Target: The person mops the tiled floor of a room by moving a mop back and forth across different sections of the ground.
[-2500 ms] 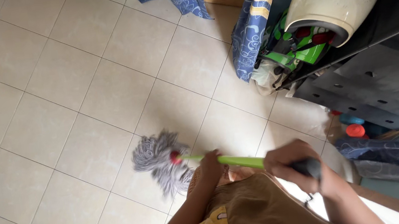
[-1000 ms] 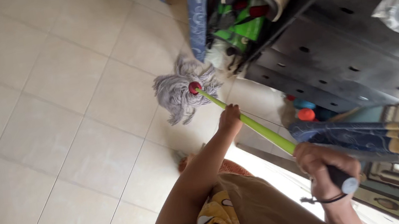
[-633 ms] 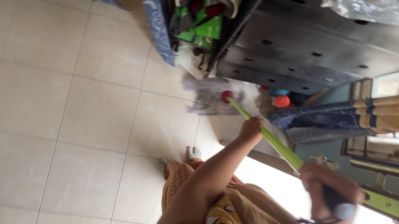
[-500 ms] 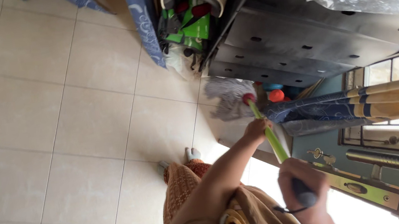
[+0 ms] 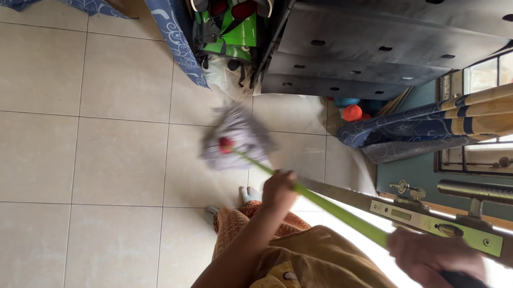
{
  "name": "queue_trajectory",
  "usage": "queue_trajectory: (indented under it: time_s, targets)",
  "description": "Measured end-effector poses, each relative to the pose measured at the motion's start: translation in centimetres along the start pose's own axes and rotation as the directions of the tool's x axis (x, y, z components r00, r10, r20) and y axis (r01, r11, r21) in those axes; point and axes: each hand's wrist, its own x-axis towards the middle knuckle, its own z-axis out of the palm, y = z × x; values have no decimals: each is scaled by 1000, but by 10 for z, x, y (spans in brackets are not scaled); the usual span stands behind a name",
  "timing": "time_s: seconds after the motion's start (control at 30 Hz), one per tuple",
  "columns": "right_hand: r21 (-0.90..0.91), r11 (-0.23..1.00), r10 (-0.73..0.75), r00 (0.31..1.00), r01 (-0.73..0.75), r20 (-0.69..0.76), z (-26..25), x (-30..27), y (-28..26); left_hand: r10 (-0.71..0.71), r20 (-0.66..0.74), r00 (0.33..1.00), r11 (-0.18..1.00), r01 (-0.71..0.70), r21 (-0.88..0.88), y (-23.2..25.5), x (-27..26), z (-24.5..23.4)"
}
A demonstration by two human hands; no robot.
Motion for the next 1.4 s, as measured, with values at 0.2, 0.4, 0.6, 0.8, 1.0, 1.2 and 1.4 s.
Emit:
queue_trajectory:
  time_s: [0.2,0.4,0.6,0.8,1.0,1.2,1.4]
  targets:
    - [28,981,192,981,-191,-10,15,-2,52,-314,125,941,915,265,303,-66,-18,-17]
    - [-98,982,141,975,-159,-172,10,-9,4,-473,264,840,763,541,-355,-4,8,16]
    - [-386,892,165,964,-236,-208,19,9,-24,250,-81,965,949,-261,-178,55,48,73]
    - [-493,815,212,949,-304,-234,51,52,4,379,37,925,865,-340,-370,87,100,119]
    - [-404,876,232,964,-264,-129,52,47,13,367,322,872,930,-339,-142,78,97,92]
    - [-173,982,56,992,-76,-115,8,4,-12,392,5,920,916,-390,-99,48,40,51]
    - [-63,980,183,981,-187,-63,20,-15,14,137,-222,965,991,-132,39,-51,-21,21]
